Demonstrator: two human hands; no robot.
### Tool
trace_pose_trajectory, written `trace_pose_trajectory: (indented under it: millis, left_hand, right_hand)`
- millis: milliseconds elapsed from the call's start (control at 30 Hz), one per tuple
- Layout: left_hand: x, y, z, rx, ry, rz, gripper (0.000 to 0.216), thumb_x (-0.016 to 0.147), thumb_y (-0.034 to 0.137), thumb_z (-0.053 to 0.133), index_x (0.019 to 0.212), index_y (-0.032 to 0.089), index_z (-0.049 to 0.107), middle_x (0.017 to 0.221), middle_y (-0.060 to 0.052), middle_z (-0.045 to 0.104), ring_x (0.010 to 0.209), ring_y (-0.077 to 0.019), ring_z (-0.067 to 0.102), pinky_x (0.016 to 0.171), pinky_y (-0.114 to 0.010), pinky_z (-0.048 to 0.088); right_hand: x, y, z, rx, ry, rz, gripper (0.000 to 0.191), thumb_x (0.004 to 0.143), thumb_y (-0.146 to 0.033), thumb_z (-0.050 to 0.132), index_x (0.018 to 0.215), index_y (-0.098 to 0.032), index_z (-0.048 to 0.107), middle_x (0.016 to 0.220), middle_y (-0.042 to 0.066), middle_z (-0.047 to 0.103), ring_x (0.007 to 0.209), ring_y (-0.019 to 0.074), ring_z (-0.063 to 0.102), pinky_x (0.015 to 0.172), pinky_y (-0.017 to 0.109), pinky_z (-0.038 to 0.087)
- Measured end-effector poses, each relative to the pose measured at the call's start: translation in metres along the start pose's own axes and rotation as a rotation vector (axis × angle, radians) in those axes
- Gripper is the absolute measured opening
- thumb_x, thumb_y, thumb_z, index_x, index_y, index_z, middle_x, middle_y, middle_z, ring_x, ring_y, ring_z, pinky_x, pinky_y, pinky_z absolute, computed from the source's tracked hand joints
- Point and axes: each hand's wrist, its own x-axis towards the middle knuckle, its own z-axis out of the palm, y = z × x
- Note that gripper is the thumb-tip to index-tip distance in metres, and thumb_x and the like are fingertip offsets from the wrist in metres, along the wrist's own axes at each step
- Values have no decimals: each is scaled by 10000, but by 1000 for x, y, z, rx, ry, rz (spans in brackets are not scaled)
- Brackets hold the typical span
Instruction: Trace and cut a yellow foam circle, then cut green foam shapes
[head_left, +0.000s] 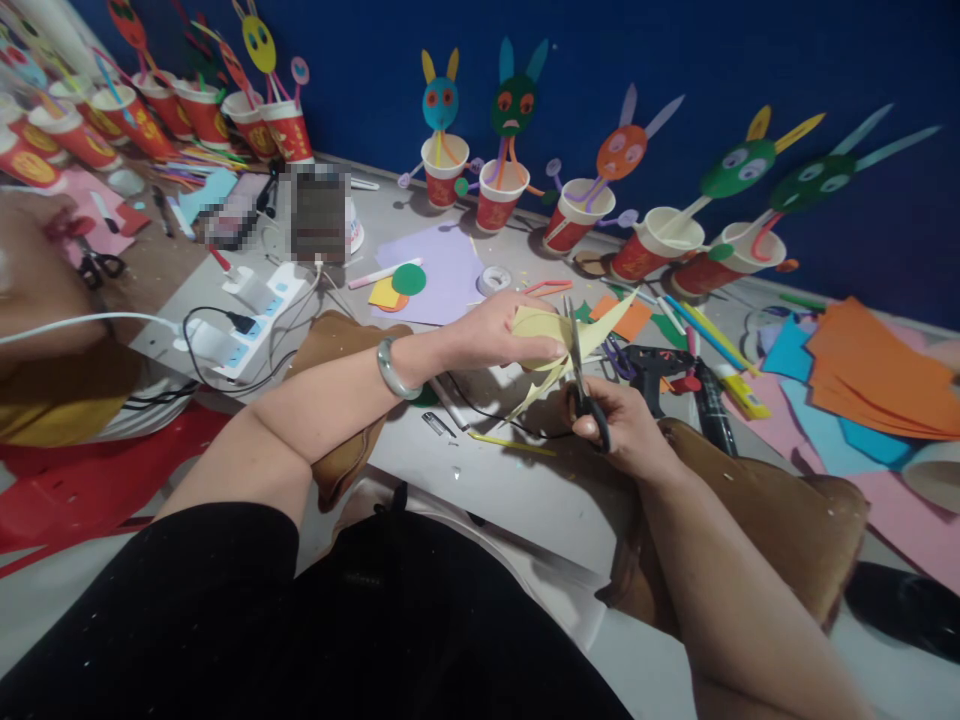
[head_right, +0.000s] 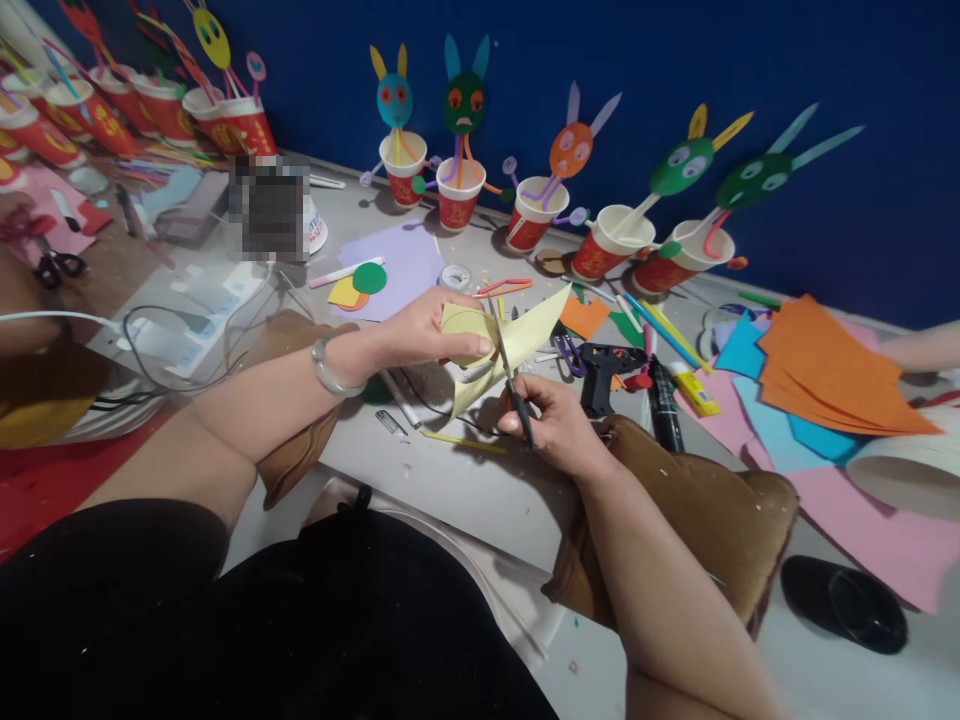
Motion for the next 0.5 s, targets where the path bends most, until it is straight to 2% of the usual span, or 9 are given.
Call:
trace_pose_trajectory:
  millis: [233,500]
  left_hand:
    - [-2,5,0,1,-14,41,373,839,421,759,661,192,524,621,36,465,754,-136,550,822,-291,527]
    - [-3,13,0,28,-63,-40,401,883,349,677,615,192,423,621,60,397,673,-71,366,766,-267,491]
  right_hand:
    - [-1,-1,-1,-17,1,26,693,661,-824,837,606,-218,506,570,-22,488,564,121,395,555,293,309]
    - [-1,-5,-1,10,1,32,701,647,-845,838,597,-216,532,571,-16,496,562,122,396,549,294,315]
